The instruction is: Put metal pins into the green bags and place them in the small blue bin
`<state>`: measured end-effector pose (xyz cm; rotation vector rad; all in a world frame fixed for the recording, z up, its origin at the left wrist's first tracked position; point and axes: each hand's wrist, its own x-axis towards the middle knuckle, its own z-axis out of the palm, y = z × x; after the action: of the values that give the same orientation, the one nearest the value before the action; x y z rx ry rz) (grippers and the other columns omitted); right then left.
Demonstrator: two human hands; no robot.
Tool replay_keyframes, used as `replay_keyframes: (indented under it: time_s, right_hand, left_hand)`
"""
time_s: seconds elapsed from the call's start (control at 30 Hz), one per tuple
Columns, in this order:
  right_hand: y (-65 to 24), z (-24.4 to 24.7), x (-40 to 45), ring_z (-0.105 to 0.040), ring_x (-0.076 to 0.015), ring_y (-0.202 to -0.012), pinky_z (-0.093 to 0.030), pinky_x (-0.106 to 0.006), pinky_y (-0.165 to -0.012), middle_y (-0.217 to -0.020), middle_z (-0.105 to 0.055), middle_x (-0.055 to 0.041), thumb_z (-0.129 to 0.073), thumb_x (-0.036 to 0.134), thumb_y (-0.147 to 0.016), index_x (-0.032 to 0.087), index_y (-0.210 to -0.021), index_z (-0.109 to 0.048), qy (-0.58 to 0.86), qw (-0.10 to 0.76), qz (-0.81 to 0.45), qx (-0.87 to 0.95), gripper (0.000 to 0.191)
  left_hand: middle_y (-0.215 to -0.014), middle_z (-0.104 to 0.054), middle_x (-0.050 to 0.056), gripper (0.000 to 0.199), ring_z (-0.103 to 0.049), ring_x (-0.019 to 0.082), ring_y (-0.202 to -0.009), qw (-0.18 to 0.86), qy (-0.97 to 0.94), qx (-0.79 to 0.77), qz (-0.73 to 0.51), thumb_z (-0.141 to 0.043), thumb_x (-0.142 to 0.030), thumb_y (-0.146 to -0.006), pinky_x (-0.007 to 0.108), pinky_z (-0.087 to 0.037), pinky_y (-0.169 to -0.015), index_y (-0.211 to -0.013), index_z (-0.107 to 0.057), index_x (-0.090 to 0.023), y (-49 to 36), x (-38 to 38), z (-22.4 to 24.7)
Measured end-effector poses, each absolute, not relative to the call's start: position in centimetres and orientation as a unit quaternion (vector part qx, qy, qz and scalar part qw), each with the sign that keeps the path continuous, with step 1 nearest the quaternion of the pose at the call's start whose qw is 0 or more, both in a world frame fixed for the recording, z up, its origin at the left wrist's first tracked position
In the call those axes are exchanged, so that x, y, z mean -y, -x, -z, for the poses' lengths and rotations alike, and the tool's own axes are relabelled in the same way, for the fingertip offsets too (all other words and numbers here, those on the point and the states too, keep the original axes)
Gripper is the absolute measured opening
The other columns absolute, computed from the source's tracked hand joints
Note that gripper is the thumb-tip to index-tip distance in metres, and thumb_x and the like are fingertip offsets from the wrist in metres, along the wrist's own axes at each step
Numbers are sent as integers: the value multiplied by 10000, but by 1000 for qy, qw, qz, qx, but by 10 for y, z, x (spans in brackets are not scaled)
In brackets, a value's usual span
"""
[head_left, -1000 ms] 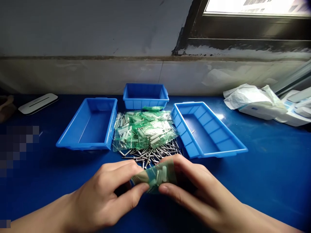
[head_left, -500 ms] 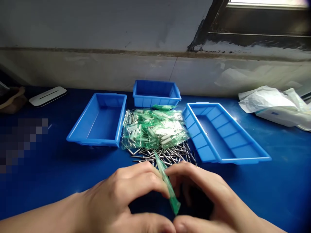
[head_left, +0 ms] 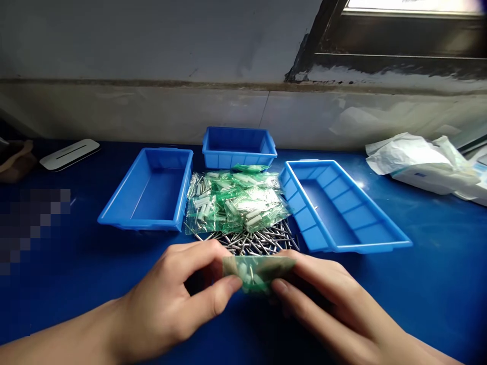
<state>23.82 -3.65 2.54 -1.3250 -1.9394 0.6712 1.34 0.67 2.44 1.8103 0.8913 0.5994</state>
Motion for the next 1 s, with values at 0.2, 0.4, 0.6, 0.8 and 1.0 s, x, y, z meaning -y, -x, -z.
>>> replay_keyframes:
  time_s: [0.2, 0.4, 0.6, 0.8, 1.0]
  right_hand:
    - [-236, -19, 37, -688, -195, -603, -581, -230, -508, -651, -675, 9, -736, 465, -860, 269, -972, -622, 532, 367, -268, 715, 253]
    - [-240, -11, 39, -592, -124, -490, -513, -179, -462, -618, -605, 77, -683, 269, -914, 287, -944, -479, 506, 409, -322, 688, 207]
    - [-242, -25, 37, -673, -140, -608, -565, -186, -552, -764, -701, 45, -706, 259, -897, 290, -973, -603, 432, 322, -411, 736, 131]
    - [-235, -28, 36, -712, -194, -615, -607, -231, -538, -755, -741, 8, -777, 415, -825, 290, -996, -686, 451, 344, -386, 727, 230]
    - [-232, -29, 33, -753, -247, -736, -626, -253, -555, -721, -749, -13, -794, 406, -800, 284, -1042, -734, 510, 318, -310, 737, 277]
  left_hand:
    - [-662, -566, -52, 190, -546, 95, -604, 445, -792, -338, -245, -540, -169, -931, 169, -444, -591, -753, -604, -182, -12, -7, -26]
    - [-602, -502, -93, 174, -467, 55, -507, 479, -781, -290, -278, -577, -78, -907, 137, -386, -514, -775, -582, -192, -12, -6, -27]
    - [-840, -618, -6, 115, -623, 119, -779, 488, -783, -244, -299, -662, -106, -910, 186, -521, -753, -814, -632, -162, -10, -6, -27]
    - [-1074, -626, 43, 253, -654, 135, -994, 474, -818, -212, -248, -627, -57, -920, 152, -513, -931, -1134, -702, -169, -9, -4, -33]
    - [-835, -604, -78, 261, -621, 68, -658, 485, -724, -363, -331, -681, -135, -889, 110, -506, -599, -1073, -585, -294, -13, -3, -23]
